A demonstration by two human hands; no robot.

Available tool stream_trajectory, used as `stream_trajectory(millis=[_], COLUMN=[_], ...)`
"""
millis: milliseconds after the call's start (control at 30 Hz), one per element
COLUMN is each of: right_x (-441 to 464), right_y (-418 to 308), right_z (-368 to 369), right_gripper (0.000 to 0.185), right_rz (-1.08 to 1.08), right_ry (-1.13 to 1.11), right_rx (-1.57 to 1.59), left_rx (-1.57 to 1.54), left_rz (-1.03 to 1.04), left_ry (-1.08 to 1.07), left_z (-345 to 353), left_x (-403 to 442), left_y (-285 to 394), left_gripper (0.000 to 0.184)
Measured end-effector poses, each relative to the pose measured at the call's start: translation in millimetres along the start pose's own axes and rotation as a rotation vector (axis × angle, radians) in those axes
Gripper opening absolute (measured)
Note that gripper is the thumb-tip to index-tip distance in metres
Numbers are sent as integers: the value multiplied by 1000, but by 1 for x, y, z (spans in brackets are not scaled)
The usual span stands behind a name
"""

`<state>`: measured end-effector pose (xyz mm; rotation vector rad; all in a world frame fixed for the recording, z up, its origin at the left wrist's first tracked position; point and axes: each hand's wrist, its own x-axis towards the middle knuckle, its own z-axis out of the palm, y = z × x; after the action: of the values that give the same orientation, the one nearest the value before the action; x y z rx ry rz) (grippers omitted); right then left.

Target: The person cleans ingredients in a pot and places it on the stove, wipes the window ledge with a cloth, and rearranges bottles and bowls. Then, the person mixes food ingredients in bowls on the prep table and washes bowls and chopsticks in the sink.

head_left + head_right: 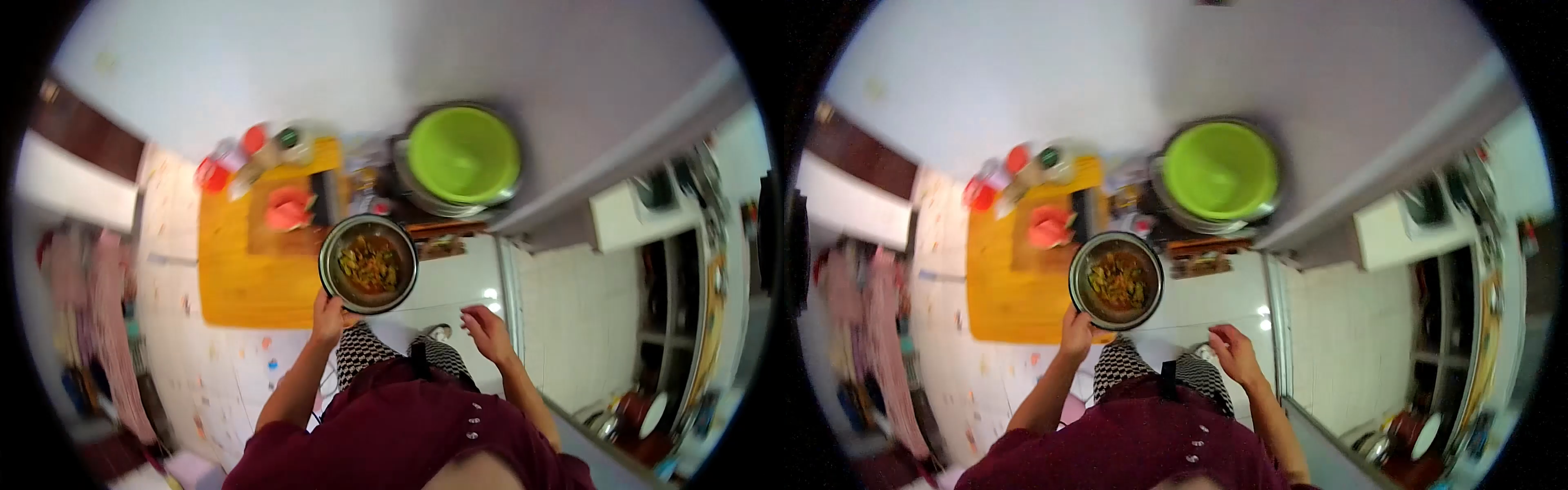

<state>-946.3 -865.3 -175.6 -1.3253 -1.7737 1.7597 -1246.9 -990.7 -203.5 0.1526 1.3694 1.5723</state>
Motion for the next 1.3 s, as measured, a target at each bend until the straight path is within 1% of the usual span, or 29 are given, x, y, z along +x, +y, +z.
stream_trajectory(millis=[33,67,133,200,233,267,333,367,400,467,533,567,600,633,667,733,800,867,933,967,1033,1067,1133,1167,1200,1233,1267,1300], right_x=[-10,-22,-49,-73,-71,-82,-101,-113,-123,-138,-139,-141,-144,-146,-150,-153,-156,-163,-162,-163,-166,-170,-172,-179,-182,-182,-185,-188], right_y=[-13,-19,-20,-2,9,15,30,37,37,55,61,72,75,78,90,108,110,128,136,146,158,175,188,200,204,222,232,233], right_z=[-22,-46,-100,-149,-154,-175,-210,-229,-240,-269,-278,-294,-298,-305,-327,-343,-367,-382,-385,-410,-434,-470,-497,-536,-555,-573,-613,-632], right_gripper=[25,28,31,35,35,35,35,35,37,37,38,38,38,38,38,37,37,37,36,36,36,36,35,35,34,34,34,33], right_rz=[20,-68,-132,-60,-31,-15,156,189,226,249,313,349,372,407,440,430,413,415,423,426,438,447,414,436,447,421,412,390], right_ry=[59,135,278,422,529,583,761,825,853,896,950,985,1003,1039,1073,1156,1188,1235,1235,1265,1280,1285,1292,1278,1265,1258,1258,1241], right_rx=[-23,-88,-141,-181,-251,-232,-399,-412,-423,-327,-326,-333,-322,-219,-118,-73,117,154,159,161,202,241,228,230,213,274,283,257], left_rx=[39,100,112,177,197,228,339,417,446,533,548,550,563,582,599,644,673,737,719,776,791,802,794,793,772,825,835,821], left_rz=[-92,-121,-185,-254,-302,-319,-332,-342,-364,-349,-381,-389,-408,-437,-464,-488,-507,-508,-523,-548,-553,-557,-539,-531,-511,-478,-468,-495], left_ry=[-95,-143,-383,-563,-621,-668,-711,-759,-777,-901,-970,-1018,-1038,-1053,-1066,-1091,-1125,-1180,-1200,-1156,-1183,-1201,-1201,-1209,-1220,-1181,-1180,-1168], left_z=[26,76,152,221,234,266,325,353,372,422,453,476,488,501,527,553,584,611,624,652,677,711,733,766,779,796,829,842], left_x=[-1,-15,-25,-28,-18,-19,-23,-23,-24,-28,-23,-21,-20,-21,-22,-21,-18,-24,-24,-27,-26,-29,-28,-33,-33,-35,-36,-38], left_y=[-23,-22,-48,-74,-80,-87,-97,-109,-114,-136,-143,-157,-162,-165,-180,-192,-207,-218,-223,-241,-258,-281,-299,-325,-335,-349,-369,-375], left_gripper=[33,34,35,35,35,35,35,34,34,32,30,28,28,27,27,27,26,27,28,29,30,30,31,32,34,34,34,34])
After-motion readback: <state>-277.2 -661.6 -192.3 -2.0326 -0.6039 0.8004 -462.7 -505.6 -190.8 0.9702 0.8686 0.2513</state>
